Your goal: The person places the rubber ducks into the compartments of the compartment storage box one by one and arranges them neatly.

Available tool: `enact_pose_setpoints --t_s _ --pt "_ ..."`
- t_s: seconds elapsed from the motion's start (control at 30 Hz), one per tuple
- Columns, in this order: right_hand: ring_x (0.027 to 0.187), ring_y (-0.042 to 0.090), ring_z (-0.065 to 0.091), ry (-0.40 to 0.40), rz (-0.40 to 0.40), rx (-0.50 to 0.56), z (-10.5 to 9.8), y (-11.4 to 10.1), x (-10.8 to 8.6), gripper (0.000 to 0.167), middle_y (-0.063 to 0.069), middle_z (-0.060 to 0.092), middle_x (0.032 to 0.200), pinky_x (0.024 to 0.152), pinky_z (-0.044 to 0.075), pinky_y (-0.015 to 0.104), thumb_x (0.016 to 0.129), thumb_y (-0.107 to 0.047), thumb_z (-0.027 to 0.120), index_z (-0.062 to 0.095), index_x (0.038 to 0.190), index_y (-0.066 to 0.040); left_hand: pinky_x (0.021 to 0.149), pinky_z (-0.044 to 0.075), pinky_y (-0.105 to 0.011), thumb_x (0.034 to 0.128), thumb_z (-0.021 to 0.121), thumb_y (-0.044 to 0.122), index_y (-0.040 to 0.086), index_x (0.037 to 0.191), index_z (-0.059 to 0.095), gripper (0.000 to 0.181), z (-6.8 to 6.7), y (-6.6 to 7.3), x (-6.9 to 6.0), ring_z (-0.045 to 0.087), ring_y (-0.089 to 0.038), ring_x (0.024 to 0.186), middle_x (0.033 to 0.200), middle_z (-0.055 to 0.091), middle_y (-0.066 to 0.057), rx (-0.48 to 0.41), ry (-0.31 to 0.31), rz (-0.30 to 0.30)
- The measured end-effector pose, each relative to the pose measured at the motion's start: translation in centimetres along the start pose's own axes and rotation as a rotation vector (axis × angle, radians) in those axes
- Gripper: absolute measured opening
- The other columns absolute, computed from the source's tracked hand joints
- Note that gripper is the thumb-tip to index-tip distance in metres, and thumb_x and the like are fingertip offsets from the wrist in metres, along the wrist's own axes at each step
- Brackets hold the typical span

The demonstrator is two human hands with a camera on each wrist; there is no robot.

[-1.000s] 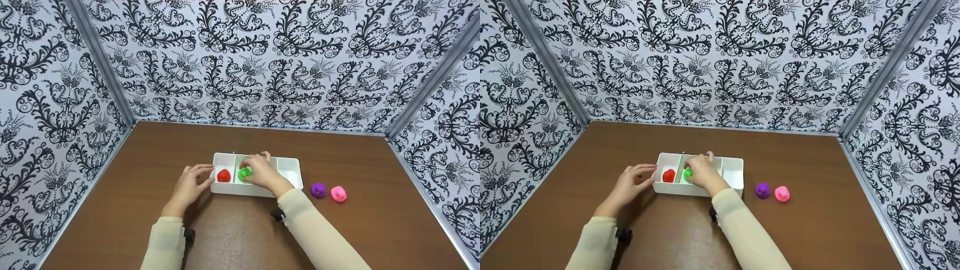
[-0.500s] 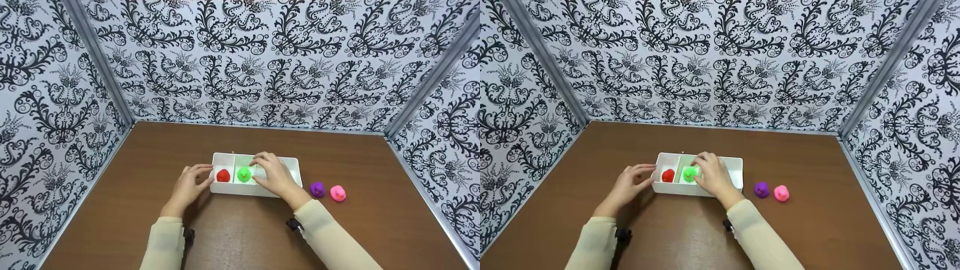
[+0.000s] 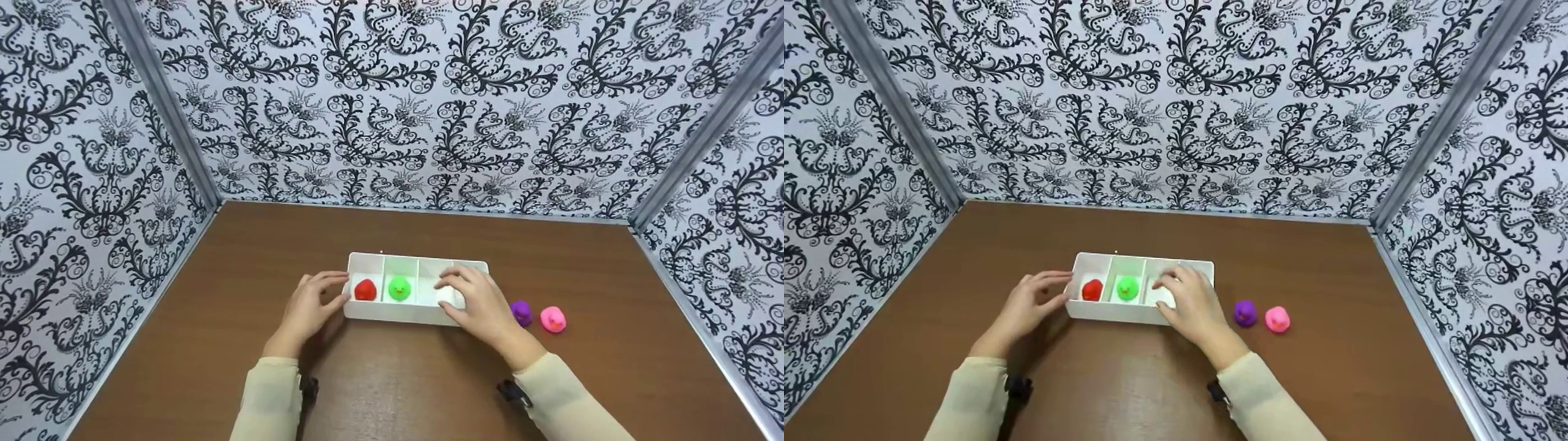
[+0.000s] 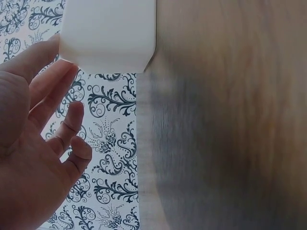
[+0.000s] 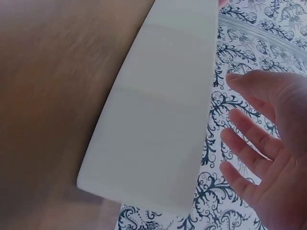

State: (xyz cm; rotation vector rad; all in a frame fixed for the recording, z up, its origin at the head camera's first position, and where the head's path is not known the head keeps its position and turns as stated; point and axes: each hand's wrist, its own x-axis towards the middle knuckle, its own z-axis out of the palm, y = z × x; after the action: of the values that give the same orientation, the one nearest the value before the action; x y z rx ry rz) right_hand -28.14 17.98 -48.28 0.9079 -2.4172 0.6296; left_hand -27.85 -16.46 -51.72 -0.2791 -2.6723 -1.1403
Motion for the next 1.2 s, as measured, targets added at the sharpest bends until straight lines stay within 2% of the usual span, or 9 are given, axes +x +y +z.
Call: enact_pose_setpoints --t_s 0.2,0.57,0.93,1.2 --pt "0.112 0.027 0.065 0.012 0.02 -0.014 -1.2 0.0 -1.4 0.026 0.002 0.07 0.116 0.097 0.051 0.051 0.079 -0.018 0.09 0.076 0.102 -0.019 0.095 0.054 -0.047 0.0906 0.081 0.022 0.013 0.126 0.075 0.037 -0.1 0.0 0.1 0.058 -0.021 0.11 0.133 0.07 0.005 -0.022 0.009 0.032" --pt "0.107 0.027 0.065 0.05 0.114 -0.026 -2.8 1.7 -3.1 0.03 0.002 0.073 0.111 0.098 0.049 0.054 0.077 -0.013 0.091 0.077 0.102 -0.017 0.097 0.053 -0.046 0.0906 0.081 0.024 0.016 0.128 0.075 0.039 0.2 -0.2 -0.4 0.058 -0.023 0.112 0.133 0.069 0.006 -0.044 -0.017 -0.011" --pt "0.111 0.032 0.065 0.084 0.235 -0.013 -4.3 3.5 -4.9 0.029 0.006 0.074 0.112 0.099 0.045 0.059 0.079 -0.011 0.089 0.077 0.105 -0.013 0.097 0.054 -0.047 0.0903 0.081 0.025 0.018 0.128 0.075 0.039 -0.1 -0.2 -0.2 0.057 -0.021 0.112 0.133 0.069 0.007 -0.031 -0.012 -0.007" --pt "0.111 0.033 0.065 0.112 0.285 -0.009 -5.4 4.9 -5.9 0.032 0.005 0.074 0.113 0.1 0.041 0.06 0.079 -0.007 0.088 0.076 0.108 -0.013 0.096 0.054 -0.045 0.09 0.082 0.02 0.016 0.125 0.076 0.036 -0.1 0.0 -0.1 0.057 -0.022 0.107 0.131 0.071 0.006 -0.046 0.008 0.041"
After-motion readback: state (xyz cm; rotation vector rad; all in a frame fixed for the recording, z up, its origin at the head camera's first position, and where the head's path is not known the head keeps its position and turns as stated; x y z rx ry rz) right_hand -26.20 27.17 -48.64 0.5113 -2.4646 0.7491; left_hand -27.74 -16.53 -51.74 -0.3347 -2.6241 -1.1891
